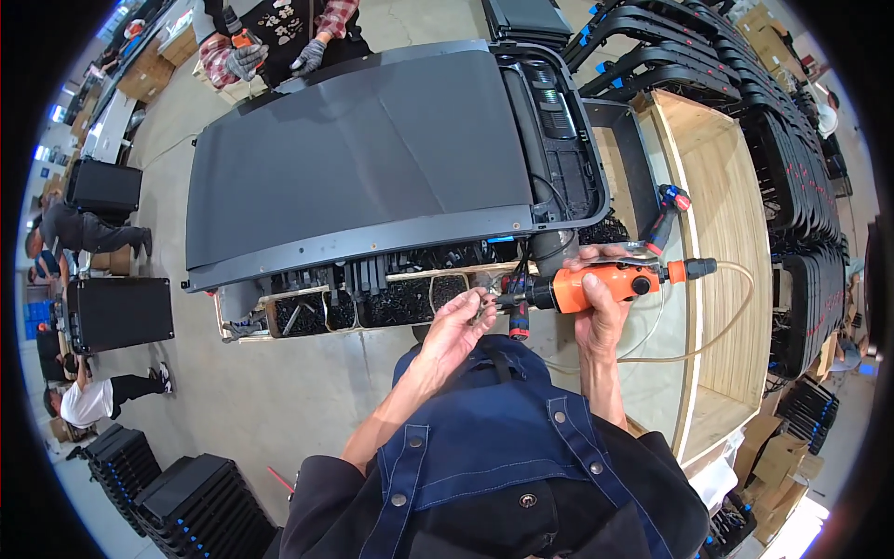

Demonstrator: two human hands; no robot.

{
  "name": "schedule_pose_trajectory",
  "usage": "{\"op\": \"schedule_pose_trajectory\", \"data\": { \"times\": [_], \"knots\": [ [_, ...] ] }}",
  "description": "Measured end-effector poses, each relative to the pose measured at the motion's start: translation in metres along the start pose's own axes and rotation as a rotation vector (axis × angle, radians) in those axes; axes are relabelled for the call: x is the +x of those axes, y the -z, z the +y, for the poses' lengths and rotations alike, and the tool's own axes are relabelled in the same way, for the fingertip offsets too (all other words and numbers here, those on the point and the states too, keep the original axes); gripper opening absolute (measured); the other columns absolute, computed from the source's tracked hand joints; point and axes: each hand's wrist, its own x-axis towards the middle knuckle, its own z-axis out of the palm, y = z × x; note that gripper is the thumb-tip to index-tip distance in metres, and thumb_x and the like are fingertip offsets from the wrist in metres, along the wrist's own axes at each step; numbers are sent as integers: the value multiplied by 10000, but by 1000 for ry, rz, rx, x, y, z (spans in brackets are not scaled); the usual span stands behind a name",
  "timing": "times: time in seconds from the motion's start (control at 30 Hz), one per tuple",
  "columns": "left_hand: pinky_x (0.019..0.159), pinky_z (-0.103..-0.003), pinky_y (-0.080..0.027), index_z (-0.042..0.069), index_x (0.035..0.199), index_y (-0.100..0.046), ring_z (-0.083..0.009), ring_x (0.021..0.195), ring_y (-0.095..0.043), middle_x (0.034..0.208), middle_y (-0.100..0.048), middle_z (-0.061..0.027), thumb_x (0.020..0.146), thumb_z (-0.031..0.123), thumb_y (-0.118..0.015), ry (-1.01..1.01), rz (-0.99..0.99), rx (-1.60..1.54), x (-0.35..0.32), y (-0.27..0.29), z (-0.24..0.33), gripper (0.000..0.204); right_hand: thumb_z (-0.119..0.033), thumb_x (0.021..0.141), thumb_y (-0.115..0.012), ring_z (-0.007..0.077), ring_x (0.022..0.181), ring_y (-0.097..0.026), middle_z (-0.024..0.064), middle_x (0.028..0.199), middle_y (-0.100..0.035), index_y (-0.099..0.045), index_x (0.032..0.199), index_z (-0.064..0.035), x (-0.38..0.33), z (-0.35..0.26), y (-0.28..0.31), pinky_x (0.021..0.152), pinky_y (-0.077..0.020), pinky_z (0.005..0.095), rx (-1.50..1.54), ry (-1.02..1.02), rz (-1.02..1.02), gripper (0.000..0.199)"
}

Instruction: Assembling components of a treadmill on a factory production line using power tools.

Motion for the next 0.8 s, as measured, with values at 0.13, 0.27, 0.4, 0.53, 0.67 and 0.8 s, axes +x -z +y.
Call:
{"op": "schedule_pose_trajectory", "data": {
  "times": [0.13,0.27,0.4,0.53,0.67,0.8],
  "knots": [
    [869,-331,-636,-28,1217,-597,-212,938,-691,1046,-647,-107,1014,108,-603,48,3,-125,12,-13,-7,244,3,802,-741,241,995,-659,136,1131,-617,-515,1260,-64,6,-3,6,1021,-504,490,19,35,38,515],
    [883,-325,-629,-26,1171,-613,-209,939,-672,1009,-635,-118,1017,115,-601,75,55,-249,27,-26,-14,209,-2,795,-747,241,1001,-658,140,1133,-616,-506,1264,-69,16,0,14,1022,-498,501,8,79,52,531],
    [886,-331,-622,-8,1074,-624,-206,914,-648,964,-635,-97,1014,142,-615,37,145,-262,39,-48,-19,162,4,792,-757,258,1011,-660,152,1140,-620,-495,1242,-67,22,-1,16,1005,-505,493,-74,146,-27,526],
    [864,-328,-622,16,1017,-645,-196,881,-658,939,-645,-73,1006,175,-636,26,165,-233,61,-62,-24,160,-3,796,-785,278,1011,-658,175,1155,-619,-479,1230,-62,31,-6,5,985,-519,479,-192,262,-104,535],
    [810,-339,-640,7,1017,-625,-197,846,-676,910,-648,-83,1007,180,-637,132,150,-431,100,-73,-20,173,7,811,-785,282,1045,-671,209,1215,-628,-483,1214,-56,53,-5,-3,958,-549,442,-296,287,-171,508],
    [756,-305,-630,29,1014,-621,-176,765,-665,877,-654,-66,1016,231,-626,140,45,-477,127,-76,-20,202,70,783,-772,272,1035,-687,207,1194,-652,-507,1197,-37,78,4,-21,926,-575,404,-411,255,-230,503]
  ]
}}
